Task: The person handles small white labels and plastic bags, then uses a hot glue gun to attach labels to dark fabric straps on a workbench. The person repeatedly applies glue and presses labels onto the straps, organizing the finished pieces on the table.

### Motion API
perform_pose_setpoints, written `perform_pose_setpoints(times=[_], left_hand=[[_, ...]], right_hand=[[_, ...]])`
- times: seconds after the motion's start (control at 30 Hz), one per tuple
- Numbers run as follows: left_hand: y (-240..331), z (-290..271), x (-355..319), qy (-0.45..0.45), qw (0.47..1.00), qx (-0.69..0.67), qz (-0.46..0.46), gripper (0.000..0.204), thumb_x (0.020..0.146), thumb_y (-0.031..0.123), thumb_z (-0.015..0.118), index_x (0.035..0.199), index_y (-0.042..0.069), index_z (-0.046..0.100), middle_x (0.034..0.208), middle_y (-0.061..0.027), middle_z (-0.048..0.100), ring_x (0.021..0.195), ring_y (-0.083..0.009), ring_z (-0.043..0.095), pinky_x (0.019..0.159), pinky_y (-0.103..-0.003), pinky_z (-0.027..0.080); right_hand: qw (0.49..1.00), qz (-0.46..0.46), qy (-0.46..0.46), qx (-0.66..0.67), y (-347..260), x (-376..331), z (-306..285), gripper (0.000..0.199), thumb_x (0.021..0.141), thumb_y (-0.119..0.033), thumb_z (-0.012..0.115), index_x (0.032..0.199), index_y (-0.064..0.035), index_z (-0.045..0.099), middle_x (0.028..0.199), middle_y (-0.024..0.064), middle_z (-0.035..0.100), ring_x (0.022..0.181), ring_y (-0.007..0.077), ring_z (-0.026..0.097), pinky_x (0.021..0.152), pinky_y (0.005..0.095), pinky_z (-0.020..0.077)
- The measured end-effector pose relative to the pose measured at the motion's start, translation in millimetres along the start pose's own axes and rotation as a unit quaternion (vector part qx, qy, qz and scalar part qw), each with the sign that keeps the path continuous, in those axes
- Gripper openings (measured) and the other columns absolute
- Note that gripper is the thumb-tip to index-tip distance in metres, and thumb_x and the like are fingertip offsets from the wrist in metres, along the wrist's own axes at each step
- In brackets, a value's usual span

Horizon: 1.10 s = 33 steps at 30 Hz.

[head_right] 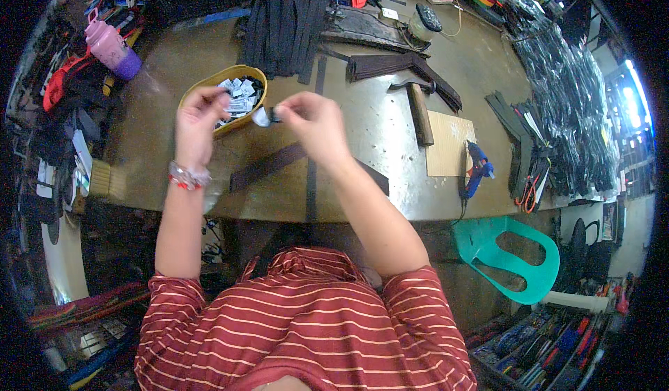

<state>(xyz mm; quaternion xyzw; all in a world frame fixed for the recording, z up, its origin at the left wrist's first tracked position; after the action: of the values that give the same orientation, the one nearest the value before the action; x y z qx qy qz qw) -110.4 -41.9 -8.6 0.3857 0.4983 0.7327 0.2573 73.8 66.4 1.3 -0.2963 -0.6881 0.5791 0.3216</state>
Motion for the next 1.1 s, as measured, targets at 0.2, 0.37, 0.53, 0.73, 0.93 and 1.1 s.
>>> perform_pose_setpoints(times=[0.2, 0.37, 0.53, 0.73, 0.93, 1.1], left_hand=[[-0.1, -56.3, 31.9, -0.028, 0.764, 0.645, 0.008, 0.033, 0.079, 0.013, 0.071, 0.109, 0.003, 0.065, 0.1, -0.0126, 0.067, 0.083, -0.027, 0.064, 0.078, -0.035, 0.051], [4.7, 23.2, -23.4, -0.084, 0.961, 0.261, -0.012, 0.042, 0.082, 0.023, 0.072, 0.117, 0.004, 0.062, 0.107, -0.0108, 0.065, 0.093, -0.02, 0.063, 0.079, -0.032, 0.051], [-7.4, 44.5, -32.2, -0.185, 0.968, 0.132, -0.111, 0.017, 0.084, 0.015, 0.069, 0.096, 0.003, 0.065, 0.09, -0.0071, 0.068, 0.082, -0.0122, 0.065, 0.071, -0.026, 0.052], [42.0, -18.6, 11.8, 0.068, 0.829, 0.542, 0.116, 0.017, 0.078, 0.01, 0.07, 0.094, 0.006, 0.065, 0.091, -0.0082, 0.066, 0.086, -0.0233, 0.063, 0.079, -0.036, 0.05], [-11.6, 69.5, -92.1, -0.414, 0.787, 0.434, 0.143, 0.05, 0.07, 0.021, 0.071, 0.117, 0.01, 0.059, 0.12, -0.0081, 0.056, 0.111, -0.0259, 0.051, 0.093, -0.04, 0.043], [-38.4, 81.6, -137.2, -0.331, 0.824, 0.439, 0.138, 0.039, 0.071, 0.02, 0.066, 0.109, 0.011, 0.06, 0.119, -0.0042, 0.055, 0.11, -0.0241, 0.05, 0.091, -0.041, 0.038]], right_hand=[[0.992, 0.121, -0.013, 0.045, 31.1, -16.0, -20.4, 0.01, 0.086, -0.011, 0.068, 0.088, -0.0022, 0.063, 0.072, -0.0004, 0.061, 0.062, 0.0048, 0.054, 0.057, 0.0179, 0.0444], [0.986, 0.111, -0.001, 0.123, 25.5, -25.1, -6.7, 0.009, 0.085, -0.009, 0.068, 0.089, -0.0026, 0.063, 0.072, -0.0001, 0.061, 0.062, 0.0053, 0.055, 0.057, 0.0178, 0.0444], [0.986, 0.041, 0.015, 0.161, 18.7, -28.2, -24.5, 0.008, 0.085, -0.007, 0.067, 0.091, -0.0024, 0.063, 0.073, 0.0008, 0.063, 0.063, 0.0058, 0.055, 0.059, 0.0184, 0.0448], [0.987, 0.128, 0.064, -0.07, 71.9, -29.0, -50.5, 0.011, 0.084, -0.008, 0.069, 0.091, -0.0017, 0.063, 0.075, 0.0011, 0.064, 0.063, 0.0059, 0.056, 0.055, 0.0198, 0.0455], [0.974, 0.132, 0.055, -0.176, 101.8, -27.5, -52.5, 0.02, 0.08, -0.013, 0.072, 0.092, 0.0012, 0.066, 0.075, 0.0092, 0.069, 0.062, 0.0117, 0.062, 0.055, 0.0268, 0.05], [0.951, 0.097, 0.048, -0.29, 92.5, -23.3, -47.0, 0.02, 0.079, -0.007, 0.072, 0.096, 0.0004, 0.064, 0.07, 0.0048, 0.066, 0.061, 0.0079, 0.057, 0.054, 0.0223, 0.047]])
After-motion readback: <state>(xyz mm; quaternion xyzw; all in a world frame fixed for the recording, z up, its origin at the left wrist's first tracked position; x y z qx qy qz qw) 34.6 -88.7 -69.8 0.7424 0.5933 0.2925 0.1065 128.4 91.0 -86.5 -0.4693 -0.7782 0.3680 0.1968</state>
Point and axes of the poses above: each hand's wrist, its own x-axis towards the middle knuckle, its own z-axis out of the palm, y = z × x, the point moved 4 cm from there along x, towards the middle knuckle
